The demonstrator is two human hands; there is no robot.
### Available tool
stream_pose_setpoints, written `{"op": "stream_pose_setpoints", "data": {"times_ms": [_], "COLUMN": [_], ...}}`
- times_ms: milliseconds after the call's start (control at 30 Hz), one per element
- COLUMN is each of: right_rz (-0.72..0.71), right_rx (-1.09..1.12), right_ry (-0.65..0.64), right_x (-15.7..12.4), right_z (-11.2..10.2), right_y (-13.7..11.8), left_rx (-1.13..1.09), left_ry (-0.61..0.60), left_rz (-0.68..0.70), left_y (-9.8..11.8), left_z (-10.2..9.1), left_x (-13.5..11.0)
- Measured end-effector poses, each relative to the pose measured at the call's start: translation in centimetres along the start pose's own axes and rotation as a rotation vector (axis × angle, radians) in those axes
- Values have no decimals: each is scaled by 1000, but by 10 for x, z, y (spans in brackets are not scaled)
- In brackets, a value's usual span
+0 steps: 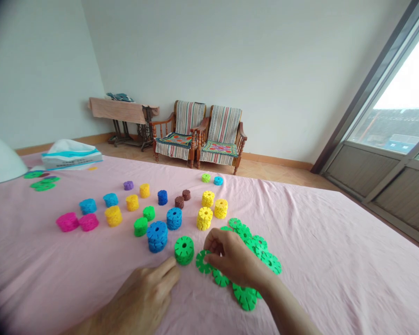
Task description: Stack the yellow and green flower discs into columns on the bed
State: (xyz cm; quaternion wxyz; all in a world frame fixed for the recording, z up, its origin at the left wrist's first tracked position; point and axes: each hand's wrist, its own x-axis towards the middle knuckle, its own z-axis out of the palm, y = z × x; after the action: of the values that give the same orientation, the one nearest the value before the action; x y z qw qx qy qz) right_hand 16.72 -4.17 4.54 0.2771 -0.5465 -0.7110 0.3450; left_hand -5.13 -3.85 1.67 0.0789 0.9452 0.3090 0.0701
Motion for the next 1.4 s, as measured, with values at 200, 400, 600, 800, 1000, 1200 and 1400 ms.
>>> {"op": "stream_pose_setpoints", "data": {"times_ms": [200,400,600,800,1000,1200,1400], "right_rz": [-129,-201,-286,-309,-238,-132,-187], "right_rx": [288,249,70,68,46,88,64], "right_ry": [-42,-19,76,105,241,516,378], "right_x": [-7,-11,-13,-14,-6,10,14], "right_z": [-9,6,12,19,22,23,40], "right_y": [-16,-27,-33,-35,-26,-7,-9], "left_rx": [-542,-1059,-1248,-1275,-1269,-1282,-1387], "left_ry": [231,178,266,262,406,797,822], "left_rz": [-166,-296,-403,-394,-388,-379,-348], "left_y": [8,9,7,6,4,3,0], "left_z": [-3,-2,-3,-4,-12,-25,-23], "left_x": [-2,3,5,4,5,4,2]}}
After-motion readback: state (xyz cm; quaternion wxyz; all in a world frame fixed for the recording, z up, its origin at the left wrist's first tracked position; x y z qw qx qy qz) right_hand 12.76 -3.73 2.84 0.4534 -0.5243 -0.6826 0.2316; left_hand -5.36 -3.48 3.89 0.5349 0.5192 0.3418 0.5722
